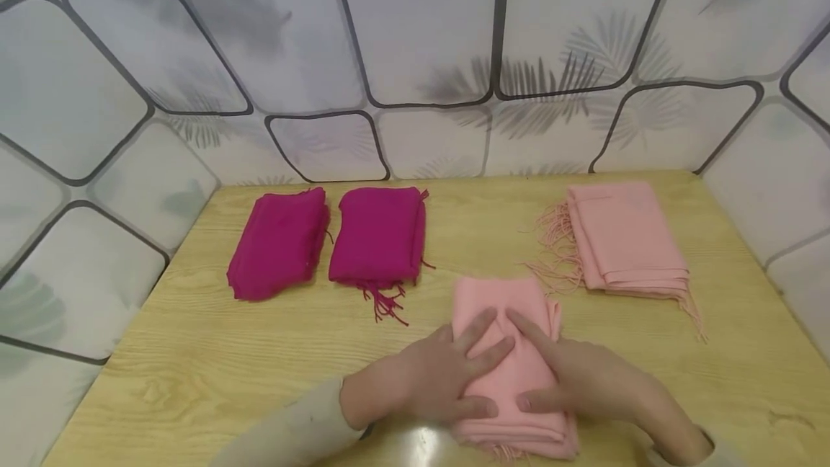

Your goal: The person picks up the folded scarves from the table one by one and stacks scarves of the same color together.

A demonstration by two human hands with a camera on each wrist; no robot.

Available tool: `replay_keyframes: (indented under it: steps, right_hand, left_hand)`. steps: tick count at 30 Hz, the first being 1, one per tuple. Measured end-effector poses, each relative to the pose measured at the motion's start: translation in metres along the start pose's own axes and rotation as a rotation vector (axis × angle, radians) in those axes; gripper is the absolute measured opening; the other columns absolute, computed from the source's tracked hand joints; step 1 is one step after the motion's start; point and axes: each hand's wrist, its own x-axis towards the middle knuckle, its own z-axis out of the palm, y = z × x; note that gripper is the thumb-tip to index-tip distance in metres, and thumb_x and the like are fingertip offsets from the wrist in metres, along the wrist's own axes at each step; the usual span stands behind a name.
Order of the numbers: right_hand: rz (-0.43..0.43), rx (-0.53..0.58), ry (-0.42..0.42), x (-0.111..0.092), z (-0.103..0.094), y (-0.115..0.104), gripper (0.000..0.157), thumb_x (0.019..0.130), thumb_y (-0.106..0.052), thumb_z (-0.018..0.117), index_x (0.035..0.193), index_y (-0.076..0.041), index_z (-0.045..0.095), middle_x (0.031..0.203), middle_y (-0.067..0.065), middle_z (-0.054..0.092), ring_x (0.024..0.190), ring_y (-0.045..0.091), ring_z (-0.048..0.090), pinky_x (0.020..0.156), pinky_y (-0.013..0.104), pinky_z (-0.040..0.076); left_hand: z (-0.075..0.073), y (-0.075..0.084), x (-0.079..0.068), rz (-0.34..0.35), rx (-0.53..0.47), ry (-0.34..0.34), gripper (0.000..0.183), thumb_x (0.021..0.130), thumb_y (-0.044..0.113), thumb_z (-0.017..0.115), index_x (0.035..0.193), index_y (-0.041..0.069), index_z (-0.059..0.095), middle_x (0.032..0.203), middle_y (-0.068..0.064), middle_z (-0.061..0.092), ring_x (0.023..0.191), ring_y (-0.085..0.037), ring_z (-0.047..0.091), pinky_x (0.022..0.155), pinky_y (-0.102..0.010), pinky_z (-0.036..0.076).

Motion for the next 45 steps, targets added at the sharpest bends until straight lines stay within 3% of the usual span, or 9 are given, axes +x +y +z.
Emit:
replay_keyframes:
  steps: [4, 7, 11, 14, 22, 32, 35, 39, 45]
  right_hand:
    - [-0.008, -0.041, -0.001, -0.0015, 0.0024, 0.0, 0.101, 0.086, -0.06, 0.066, 0.161, -0.029, 0.005, 0.106, 0.008, 0.07, 0.088, 0.014, 0.065, 0.07, 0.042, 0.052]
    - [-0.038, -0.046, -0.003, 0.0, 0.0018, -0.0002, 0.101, 0.088, -0.058, 0.065, 0.162, -0.026, 0.005, 0.089, -0.004, 0.067, 0.079, 0.005, 0.06, 0.066, 0.035, 0.05]
    - [-0.053, 0.037, -0.05, 0.0008, 0.0006, 0.0008, 0.101, 0.091, -0.053, 0.065, 0.161, -0.024, -0.001, 0.068, -0.015, 0.053, 0.064, -0.001, 0.052, 0.061, 0.027, 0.044]
    - [-0.052, 0.081, -0.078, 0.0014, 0.0006, 0.0017, 0.103, 0.091, -0.051, 0.064, 0.161, -0.024, -0.006, 0.067, -0.016, 0.051, 0.063, -0.001, 0.051, 0.062, 0.026, 0.044]
    - [-0.067, 0.109, -0.056, 0.0016, 0.0055, 0.0062, 0.104, 0.091, -0.049, 0.066, 0.161, -0.022, -0.006, 0.068, -0.015, 0.049, 0.06, -0.001, 0.049, 0.059, 0.024, 0.042]
    - [-0.082, 0.108, -0.049, 0.0033, 0.0066, 0.0084, 0.105, 0.09, -0.049, 0.067, 0.161, -0.022, -0.007, 0.07, -0.011, 0.052, 0.062, 0.0, 0.051, 0.061, 0.026, 0.044]
    - [-0.084, 0.093, -0.045, 0.0031, 0.0069, 0.008, 0.107, 0.09, -0.048, 0.068, 0.161, -0.02, -0.007, 0.088, 0.004, 0.068, 0.072, 0.003, 0.059, 0.066, 0.029, 0.049]
    - [-0.082, 0.029, -0.021, 0.0029, 0.0075, 0.0074, 0.108, 0.089, -0.049, 0.069, 0.16, -0.019, -0.007, 0.118, 0.021, 0.066, 0.092, 0.007, 0.061, 0.078, 0.035, 0.053]
    - [-0.087, 0.023, -0.014, 0.0033, 0.0063, 0.0077, 0.108, 0.089, -0.049, 0.069, 0.16, -0.018, -0.007, 0.115, 0.019, 0.067, 0.091, 0.007, 0.06, 0.077, 0.034, 0.052]
  left_hand:
    - [0.0032, 0.0056, -0.0023, -0.031, 0.013, 0.011, 0.079, 0.095, 0.074, 0.027, 0.16, 0.036, 0.002, 0.167, -0.009, -0.008, 0.136, -0.042, 0.04, 0.113, -0.04, 0.034]
    - [0.0038, 0.0063, -0.0033, -0.05, 0.022, 0.017, 0.079, 0.094, 0.074, 0.027, 0.16, 0.038, 0.002, 0.167, -0.008, -0.009, 0.135, -0.042, 0.041, 0.112, -0.039, 0.034]
    - [0.0031, 0.0065, -0.0025, -0.054, 0.026, 0.013, 0.078, 0.094, 0.075, 0.026, 0.159, 0.04, 0.0, 0.167, -0.007, -0.01, 0.136, -0.04, 0.041, 0.112, -0.039, 0.034]
    - [0.0028, 0.0067, -0.0016, -0.056, 0.031, 0.006, 0.079, 0.093, 0.076, 0.025, 0.158, 0.041, -0.002, 0.167, -0.006, -0.011, 0.136, -0.04, 0.04, 0.112, -0.039, 0.034]
    - [0.0028, 0.0072, 0.0012, -0.062, 0.051, -0.022, 0.08, 0.092, 0.078, 0.023, 0.157, 0.042, -0.007, 0.167, -0.005, -0.014, 0.136, -0.037, 0.041, 0.109, -0.035, 0.037]
    - [0.0037, 0.0073, 0.0, -0.052, 0.037, -0.001, 0.08, 0.093, 0.077, 0.026, 0.158, 0.041, -0.004, 0.167, -0.006, -0.01, 0.133, -0.036, 0.044, 0.107, -0.034, 0.039]
    - [0.0035, 0.0072, -0.0004, -0.049, 0.042, -0.008, 0.08, 0.093, 0.077, 0.025, 0.158, 0.04, -0.004, 0.167, -0.007, -0.011, 0.136, -0.037, 0.041, 0.107, -0.034, 0.039]
    - [0.0033, 0.0071, -0.0006, -0.05, 0.041, -0.01, 0.08, 0.093, 0.077, 0.025, 0.158, 0.041, -0.004, 0.167, -0.006, -0.011, 0.138, -0.037, 0.039, 0.107, -0.034, 0.039]
    - [0.0031, 0.007, -0.0006, -0.055, 0.041, 0.006, 0.08, 0.093, 0.077, 0.026, 0.158, 0.041, -0.002, 0.167, -0.006, -0.009, 0.136, -0.037, 0.041, 0.106, -0.034, 0.039]
